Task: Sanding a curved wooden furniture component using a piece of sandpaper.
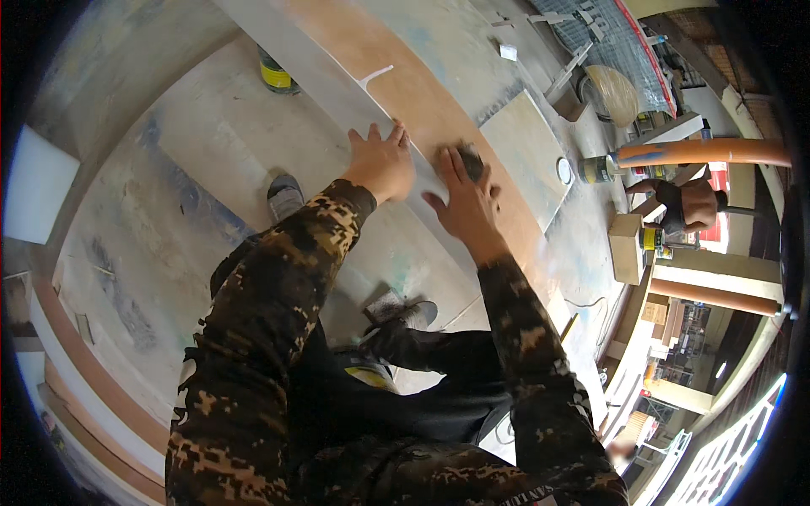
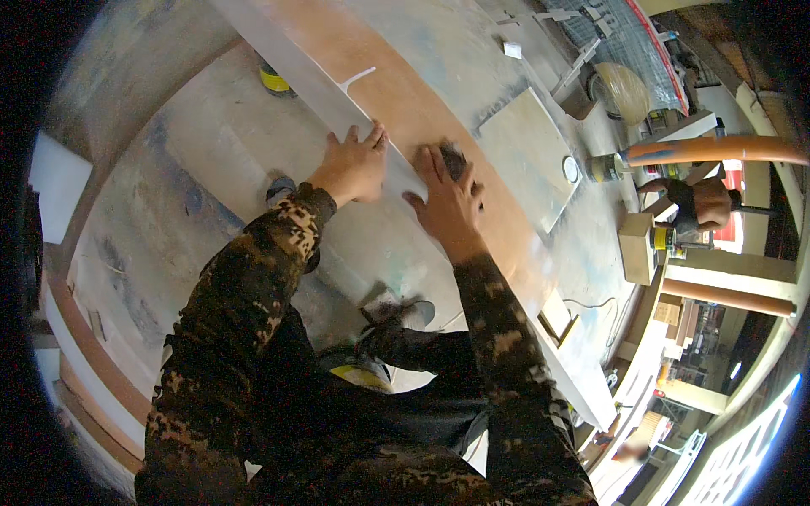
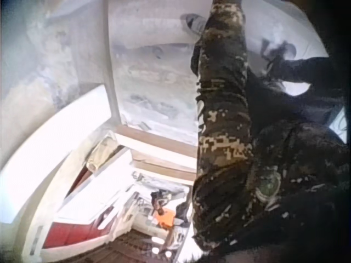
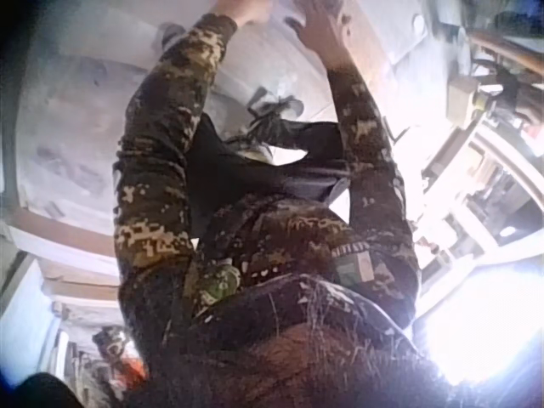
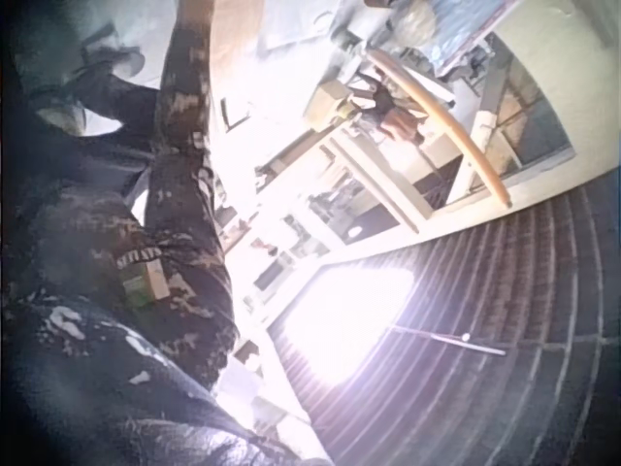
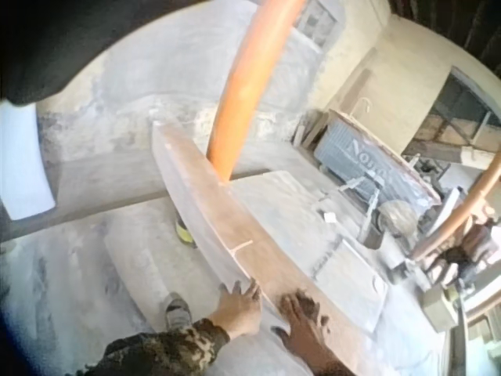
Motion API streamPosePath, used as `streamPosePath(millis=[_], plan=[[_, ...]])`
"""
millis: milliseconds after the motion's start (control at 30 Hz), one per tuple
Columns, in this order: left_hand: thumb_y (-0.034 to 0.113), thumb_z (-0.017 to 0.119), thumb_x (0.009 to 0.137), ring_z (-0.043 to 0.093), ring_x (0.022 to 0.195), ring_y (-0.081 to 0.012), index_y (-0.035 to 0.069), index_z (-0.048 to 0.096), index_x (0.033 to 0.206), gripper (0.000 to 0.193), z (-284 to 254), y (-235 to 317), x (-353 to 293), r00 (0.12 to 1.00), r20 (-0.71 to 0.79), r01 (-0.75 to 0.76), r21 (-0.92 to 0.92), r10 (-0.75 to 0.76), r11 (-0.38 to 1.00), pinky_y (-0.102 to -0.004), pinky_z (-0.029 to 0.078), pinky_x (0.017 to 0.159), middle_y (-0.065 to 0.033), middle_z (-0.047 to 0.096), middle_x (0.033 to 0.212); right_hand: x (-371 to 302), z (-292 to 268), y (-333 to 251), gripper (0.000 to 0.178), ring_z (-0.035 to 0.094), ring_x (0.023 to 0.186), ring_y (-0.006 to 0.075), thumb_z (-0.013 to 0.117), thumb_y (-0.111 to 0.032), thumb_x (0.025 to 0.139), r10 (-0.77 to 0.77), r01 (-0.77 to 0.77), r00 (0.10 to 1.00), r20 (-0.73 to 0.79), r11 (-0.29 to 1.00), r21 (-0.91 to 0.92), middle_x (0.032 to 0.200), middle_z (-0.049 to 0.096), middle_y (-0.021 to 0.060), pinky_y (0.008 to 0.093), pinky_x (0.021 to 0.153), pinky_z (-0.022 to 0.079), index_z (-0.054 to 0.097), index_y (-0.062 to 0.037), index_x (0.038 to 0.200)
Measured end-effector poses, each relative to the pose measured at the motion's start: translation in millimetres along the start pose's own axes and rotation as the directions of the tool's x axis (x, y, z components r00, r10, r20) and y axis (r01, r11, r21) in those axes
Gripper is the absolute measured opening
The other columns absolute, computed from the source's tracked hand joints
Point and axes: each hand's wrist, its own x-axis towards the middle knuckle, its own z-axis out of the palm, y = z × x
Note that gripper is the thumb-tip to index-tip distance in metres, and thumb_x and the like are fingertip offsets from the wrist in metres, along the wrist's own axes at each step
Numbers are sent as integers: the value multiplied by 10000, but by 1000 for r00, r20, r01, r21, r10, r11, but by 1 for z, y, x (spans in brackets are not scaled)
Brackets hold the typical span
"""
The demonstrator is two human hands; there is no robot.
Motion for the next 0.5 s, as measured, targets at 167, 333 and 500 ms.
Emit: streamPosePath(millis=[167,333,500], plan=[[212,611,869,288,1474,-396,18,266,1566,801,3,-1,2,998,-29,53,10,-52,999,-665,242,1128,-86,243,1651,-35,9,10,815,277,1390,514,704,-451,874,-47,45,998,43,998,53,1626,306,-15,714,982,314,328,-218,1558],[194,568,875,306,1467,-394,-4,299,1545,748,3,-1,-4,997,-81,-8,-3,7,1000,-655,261,1125,-116,229,1652,-17,1,-9,785,262,1389,547,684,-492,880,42,-40,999,-11,993,112,1627,312,-25,752,983,288,371,-206,1540],[221,556,896,312,1464,-389,-7,347,1528,704,5,-5,-2,994,-101,47,-2,-47,999,-658,248,1129,-105,269,1639,-27,2,6,783,260,1393,568,629,-518,915,-29,20,992,120,997,78,1641,278,-23,756,995,290,316,-215,1565]])
